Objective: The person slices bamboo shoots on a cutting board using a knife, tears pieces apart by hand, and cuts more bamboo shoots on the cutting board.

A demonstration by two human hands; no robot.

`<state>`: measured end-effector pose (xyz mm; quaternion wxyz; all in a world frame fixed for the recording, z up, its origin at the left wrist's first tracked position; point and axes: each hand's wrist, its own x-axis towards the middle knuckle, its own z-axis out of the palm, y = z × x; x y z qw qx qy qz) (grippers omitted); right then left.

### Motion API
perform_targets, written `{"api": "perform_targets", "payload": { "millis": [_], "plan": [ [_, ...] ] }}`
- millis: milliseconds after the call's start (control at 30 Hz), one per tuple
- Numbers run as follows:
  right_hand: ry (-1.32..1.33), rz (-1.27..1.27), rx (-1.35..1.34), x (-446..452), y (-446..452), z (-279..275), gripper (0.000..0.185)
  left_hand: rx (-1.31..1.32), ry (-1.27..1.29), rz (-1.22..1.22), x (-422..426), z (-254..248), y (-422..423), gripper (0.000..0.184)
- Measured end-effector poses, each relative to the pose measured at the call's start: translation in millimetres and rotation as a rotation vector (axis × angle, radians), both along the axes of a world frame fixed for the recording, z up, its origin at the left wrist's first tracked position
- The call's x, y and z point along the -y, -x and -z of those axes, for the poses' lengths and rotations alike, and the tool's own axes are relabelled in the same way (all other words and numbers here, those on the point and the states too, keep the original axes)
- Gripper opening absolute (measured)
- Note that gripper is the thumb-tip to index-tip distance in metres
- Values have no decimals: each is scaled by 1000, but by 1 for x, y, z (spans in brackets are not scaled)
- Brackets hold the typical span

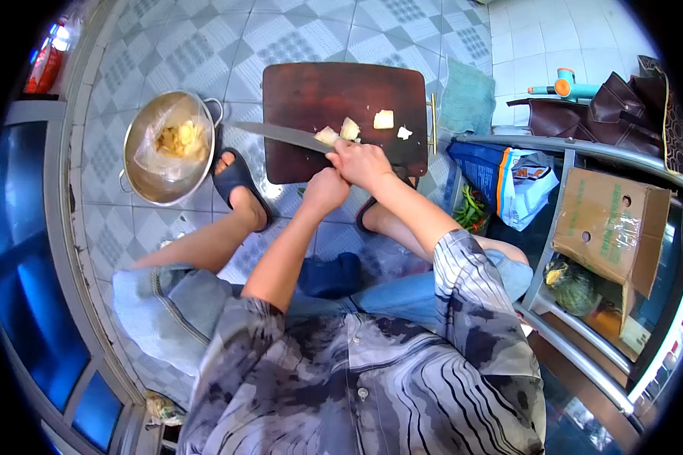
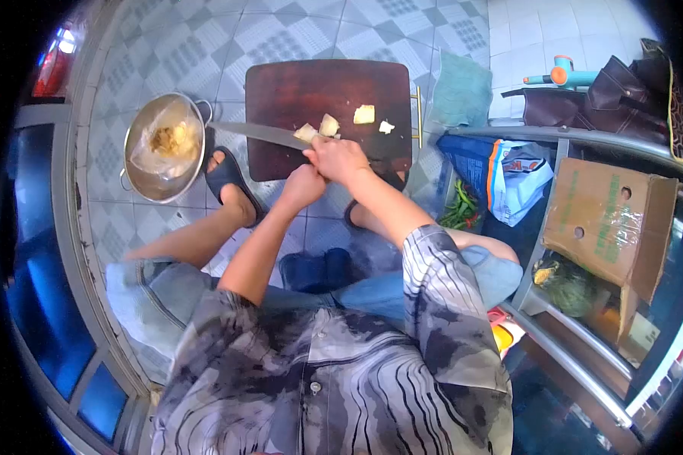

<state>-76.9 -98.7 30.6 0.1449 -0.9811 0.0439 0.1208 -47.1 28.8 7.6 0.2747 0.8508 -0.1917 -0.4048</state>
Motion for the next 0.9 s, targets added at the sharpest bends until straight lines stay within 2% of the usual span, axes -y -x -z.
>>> {"api": "perform_targets", "payload": {
  "millis": [33,167,233,267,300,367,433,500,567,600,700,767,900],
  "plan": [
    [7,6,5,-3,-6,-2,31,-1,14,-76,-4,1,-3,35],
    [22,7,5,8,7,-8,30,28,-49,-82,-20,11,-30,36],
    [5,34,-2,19,19,-11,32,-99,41,-157,-28,20,-36,36],
    [0,104,-77,24,21,-16,34,-223,90,-248,-30,25,-37,33],
    [-6,169,-149,28,21,-24,35,-219,94,-241,-31,21,-42,33],
    [-29,254,-169,33,24,-43,37,-346,199,-441,-34,14,-52,28],
    [-193,434,-89,41,29,-53,39,-306,231,-513,-32,-12,-62,28],
    [-271,502,-7,55,36,-56,41,-253,222,-552,-29,-15,-71,29],
    [-353,549,79,59,43,-88,42,-248,242,-579,-25,-17,-72,28],
    [-428,613,9,63,46,-101,43,-253,261,-617,-23,-17,-72,28],
    [-424,583,83,69,61,-116,45,-334,265,-550,-12,-11,-56,27],
    [-316,530,64,62,67,-110,45,-408,262,-514,-5,-2,-44,25],
    [-242,405,-135,30,67,-70,42,-337,264,-532,1,18,-32,27]
  ]
}}
